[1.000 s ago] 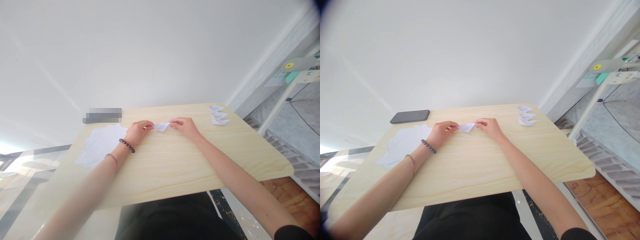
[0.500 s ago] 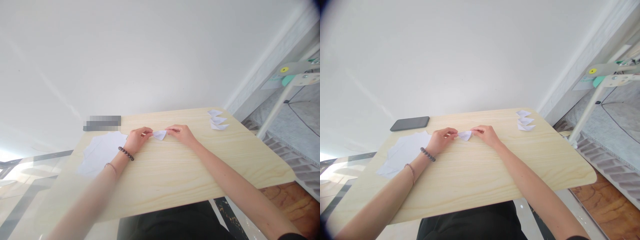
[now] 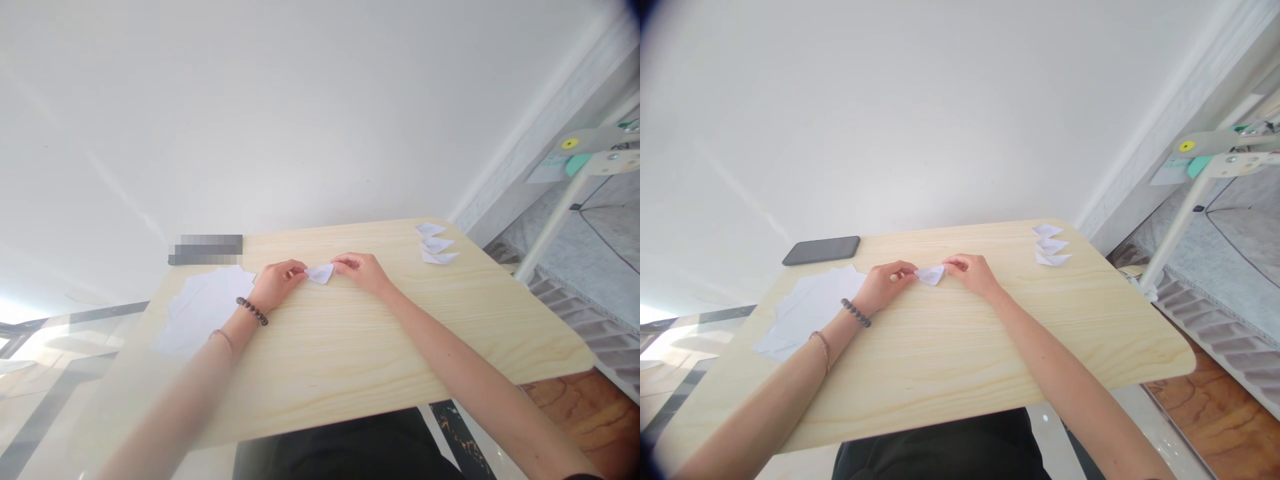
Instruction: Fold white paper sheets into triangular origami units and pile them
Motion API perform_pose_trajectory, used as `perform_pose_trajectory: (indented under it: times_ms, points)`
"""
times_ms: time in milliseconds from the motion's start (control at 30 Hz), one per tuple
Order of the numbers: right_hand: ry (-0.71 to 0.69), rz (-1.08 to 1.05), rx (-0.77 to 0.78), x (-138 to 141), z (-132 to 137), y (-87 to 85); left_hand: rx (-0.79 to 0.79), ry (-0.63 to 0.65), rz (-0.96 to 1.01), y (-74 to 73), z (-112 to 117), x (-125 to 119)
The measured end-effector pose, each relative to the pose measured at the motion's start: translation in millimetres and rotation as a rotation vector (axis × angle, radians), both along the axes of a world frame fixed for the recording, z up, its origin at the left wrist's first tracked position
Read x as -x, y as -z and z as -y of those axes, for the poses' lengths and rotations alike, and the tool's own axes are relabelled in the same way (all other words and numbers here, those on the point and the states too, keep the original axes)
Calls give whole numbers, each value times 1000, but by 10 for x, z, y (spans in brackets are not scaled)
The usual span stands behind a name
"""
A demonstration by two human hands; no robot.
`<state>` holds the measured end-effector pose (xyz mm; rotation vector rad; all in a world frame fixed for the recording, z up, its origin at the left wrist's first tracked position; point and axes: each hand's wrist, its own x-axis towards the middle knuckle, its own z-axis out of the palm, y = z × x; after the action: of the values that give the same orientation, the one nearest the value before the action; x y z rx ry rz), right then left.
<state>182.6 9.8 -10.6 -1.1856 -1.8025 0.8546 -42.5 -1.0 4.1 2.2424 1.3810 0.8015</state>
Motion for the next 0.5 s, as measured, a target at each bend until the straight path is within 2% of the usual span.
perform_pose_trajectory:
  times_ms: [500]
  points:
    - [-11,-3,4,-5,-9,7,8,-5,5,-15,-6,-18]
